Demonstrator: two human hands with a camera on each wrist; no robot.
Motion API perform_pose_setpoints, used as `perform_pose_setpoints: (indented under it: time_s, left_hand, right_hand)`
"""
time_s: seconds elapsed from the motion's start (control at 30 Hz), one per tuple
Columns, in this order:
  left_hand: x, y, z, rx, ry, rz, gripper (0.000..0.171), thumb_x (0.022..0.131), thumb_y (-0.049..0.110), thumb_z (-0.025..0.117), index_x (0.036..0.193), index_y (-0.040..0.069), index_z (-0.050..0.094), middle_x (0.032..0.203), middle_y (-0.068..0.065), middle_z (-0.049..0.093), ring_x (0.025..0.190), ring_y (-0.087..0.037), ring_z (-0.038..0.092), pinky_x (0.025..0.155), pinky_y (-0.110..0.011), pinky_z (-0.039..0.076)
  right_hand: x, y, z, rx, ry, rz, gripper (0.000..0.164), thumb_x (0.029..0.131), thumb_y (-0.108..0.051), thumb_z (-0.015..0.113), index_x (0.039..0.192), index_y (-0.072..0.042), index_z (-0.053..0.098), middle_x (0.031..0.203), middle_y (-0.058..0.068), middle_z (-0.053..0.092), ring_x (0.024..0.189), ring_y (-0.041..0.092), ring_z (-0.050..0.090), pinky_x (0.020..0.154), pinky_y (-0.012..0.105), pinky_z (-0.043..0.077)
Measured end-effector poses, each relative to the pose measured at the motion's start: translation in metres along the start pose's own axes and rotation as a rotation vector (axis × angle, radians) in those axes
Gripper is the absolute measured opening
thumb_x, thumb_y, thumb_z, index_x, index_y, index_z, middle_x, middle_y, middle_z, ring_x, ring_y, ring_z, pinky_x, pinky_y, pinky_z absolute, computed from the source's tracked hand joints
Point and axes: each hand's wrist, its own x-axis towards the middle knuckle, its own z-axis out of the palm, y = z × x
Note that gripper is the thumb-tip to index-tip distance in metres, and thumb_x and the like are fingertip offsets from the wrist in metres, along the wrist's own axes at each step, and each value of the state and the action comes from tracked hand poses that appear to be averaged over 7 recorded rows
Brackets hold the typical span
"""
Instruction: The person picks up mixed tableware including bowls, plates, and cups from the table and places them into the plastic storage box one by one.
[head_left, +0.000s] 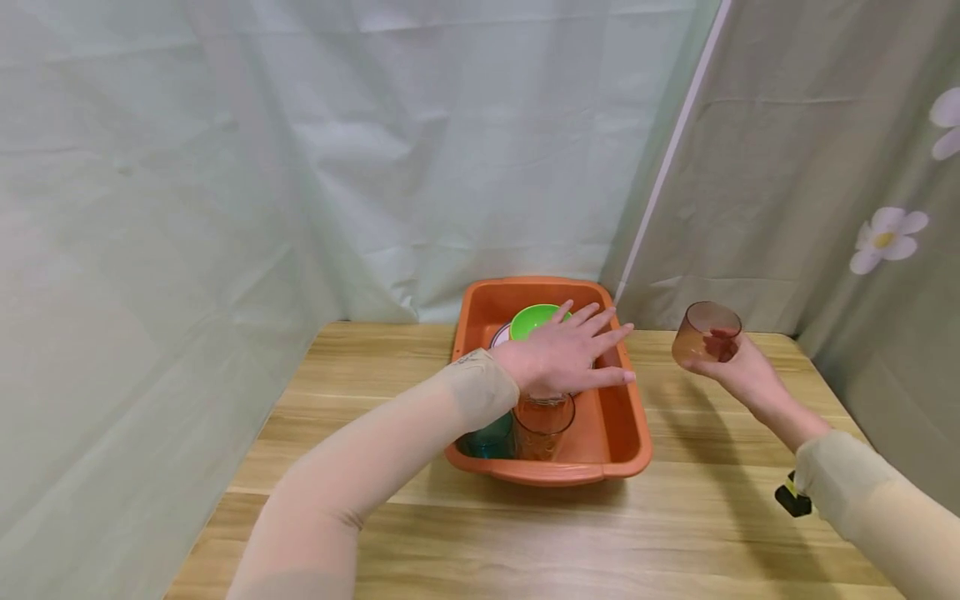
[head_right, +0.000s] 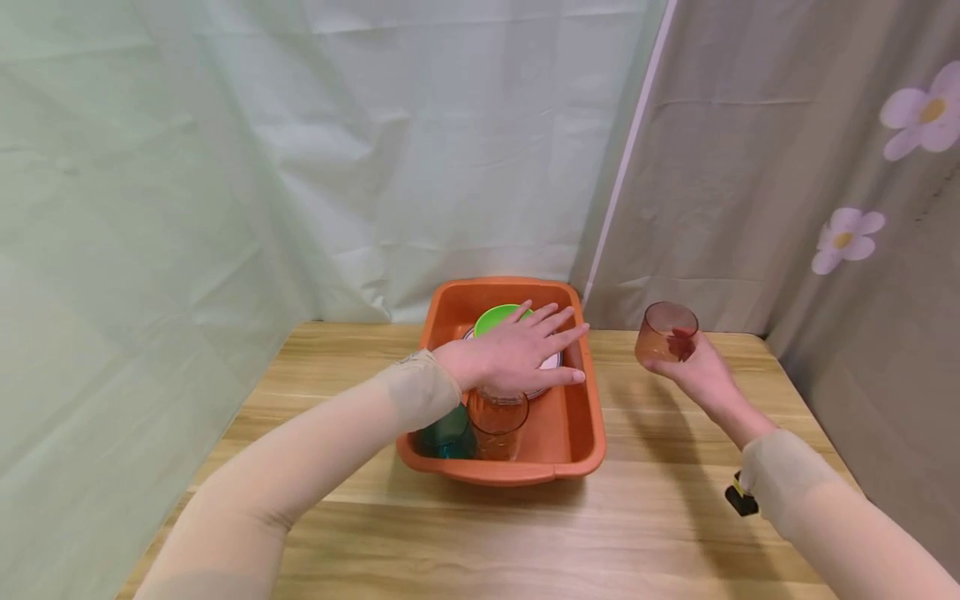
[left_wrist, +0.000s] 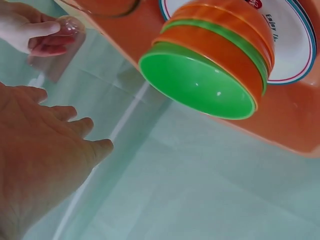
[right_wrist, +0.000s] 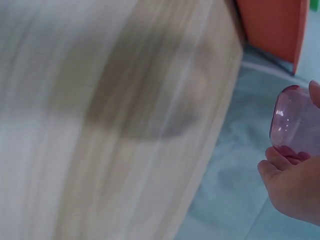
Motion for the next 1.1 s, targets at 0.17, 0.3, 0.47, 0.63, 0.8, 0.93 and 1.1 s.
perform_pose_setpoints:
  time_s: [0.17,0.3,0.47,0.63,0.8,0.93,1.1]
  left_hand:
    - [0.003,-0.010,-0.002,-0.045,-0.009,-0.036,0.081,0.098,0.078,0.022,0.165,0.035,0.006,0.172,0.000,0.001,0.157,-0.022,-0.002,0.124,-0.050,-0.004]
    - [0.000,-0.021,-0.002,-0.109,-0.018,-0.061,0.082,0.098,0.078,0.024,0.165,0.034,0.005,0.172,-0.001,0.003,0.157,-0.023,-0.001,0.125,-0.050,-0.001]
    - [-0.008,-0.036,0.000,-0.184,-0.015,-0.076,0.084,0.099,0.077,0.027,0.166,0.030,0.008,0.172,-0.002,0.003,0.157,-0.023,0.000,0.125,-0.049,0.000]
    - [-0.016,-0.051,0.002,-0.265,-0.005,-0.090,0.087,0.098,0.077,0.033,0.166,0.027,0.010,0.172,-0.001,0.006,0.157,-0.022,0.003,0.126,-0.045,0.005]
    - [-0.027,-0.065,0.002,-0.476,0.010,-0.103,0.092,0.097,0.069,0.050,0.166,0.024,0.010,0.171,0.000,0.012,0.156,-0.020,0.012,0.124,-0.041,0.018]
    - [-0.034,-0.075,0.002,-0.601,0.048,-0.142,0.098,0.092,0.071,0.058,0.166,0.026,0.013,0.169,0.002,0.021,0.152,-0.017,0.025,0.120,-0.039,0.028]
    - [-0.042,-0.083,0.000,-0.750,0.105,-0.171,0.102,0.087,0.069,0.067,0.165,0.025,0.020,0.166,0.000,0.031,0.149,-0.022,0.032,0.117,-0.044,0.034]
  right_hand:
    - [0.005,-0.021,0.007,0.044,-0.033,-0.021,0.087,0.093,-0.026,0.079,0.152,0.010,0.027,0.147,0.033,0.043,0.134,0.044,0.044,0.080,0.006,0.043]
    - [0.008,-0.036,0.014,0.068,-0.062,-0.041,0.085,0.092,-0.022,0.079,0.152,0.009,0.028,0.145,0.033,0.045,0.132,0.043,0.045,0.080,0.007,0.043]
    - [0.007,-0.058,0.022,0.082,-0.093,-0.066,0.080,0.091,-0.020,0.079,0.150,0.010,0.033,0.143,0.032,0.049,0.129,0.042,0.049,0.081,0.008,0.045]
    - [0.006,-0.081,0.033,0.123,-0.141,-0.102,0.075,0.090,-0.017,0.080,0.146,0.010,0.037,0.143,0.031,0.050,0.130,0.043,0.051,0.084,0.010,0.047]
    - [0.006,-0.103,0.045,0.163,-0.203,-0.114,0.075,0.089,-0.015,0.081,0.146,0.008,0.039,0.140,0.030,0.054,0.128,0.042,0.055,0.085,0.015,0.051]
    - [0.008,-0.120,0.056,0.201,-0.238,-0.126,0.073,0.088,-0.011,0.080,0.145,0.008,0.039,0.134,0.029,0.059,0.124,0.040,0.058,0.086,0.019,0.053]
    - [0.011,-0.135,0.068,0.179,-0.269,-0.121,0.075,0.086,-0.019,0.084,0.145,0.003,0.042,0.131,0.023,0.063,0.120,0.035,0.061,0.091,0.027,0.054]
